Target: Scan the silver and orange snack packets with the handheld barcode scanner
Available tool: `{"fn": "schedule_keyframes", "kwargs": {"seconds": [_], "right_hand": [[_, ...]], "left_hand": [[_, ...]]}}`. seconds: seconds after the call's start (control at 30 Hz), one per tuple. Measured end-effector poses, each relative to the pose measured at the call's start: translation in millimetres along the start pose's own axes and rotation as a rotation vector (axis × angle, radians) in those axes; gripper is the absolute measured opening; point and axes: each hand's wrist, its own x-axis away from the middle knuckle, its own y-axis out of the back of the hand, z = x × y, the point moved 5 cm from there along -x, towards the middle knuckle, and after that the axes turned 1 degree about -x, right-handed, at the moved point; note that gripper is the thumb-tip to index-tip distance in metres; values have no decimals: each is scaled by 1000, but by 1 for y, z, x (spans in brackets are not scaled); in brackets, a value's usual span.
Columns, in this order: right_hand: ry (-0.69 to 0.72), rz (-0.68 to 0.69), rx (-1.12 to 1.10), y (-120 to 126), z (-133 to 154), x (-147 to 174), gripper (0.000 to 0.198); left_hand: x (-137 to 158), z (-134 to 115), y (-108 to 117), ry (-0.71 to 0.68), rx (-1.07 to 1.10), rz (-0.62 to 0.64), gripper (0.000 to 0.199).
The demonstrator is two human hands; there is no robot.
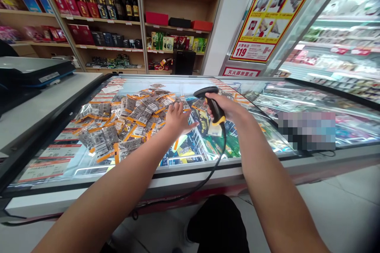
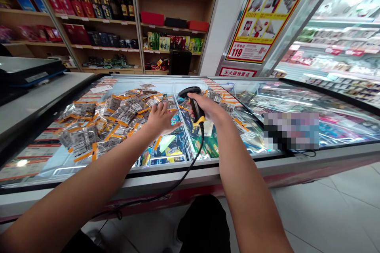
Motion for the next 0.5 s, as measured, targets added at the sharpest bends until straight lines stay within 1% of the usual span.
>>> {"fn": "schedule_keyframes", "kwargs": {"seconds": [0.17,0.23,0.27,0.33,0.4,0.47,0.5], "right_hand": [[109,-201,-87,17,4,-10,28],[143,-241,-119,21,6,-12,28],[152,-252,-130,22,6,-12,28],[153,-255,-125,21,8,-10,28],[130,-242,-91,18,8,-7,28],[102,-225,-47,14,8,-5,28],[96,-219,-29,12,8,-4,28]], "left_hand": [[0,5,10,85,-42,-103,83],[-5,3,12,57,-36,-142,84],[-9,1,11,9,-19,-143,84],[-16,-8,5,-129,44,-81,84],[-21,-15,-4,-237,124,41,86],[-22,-18,-9,-267,174,122,90],[-22,-19,-10,-262,175,129,91]]}}
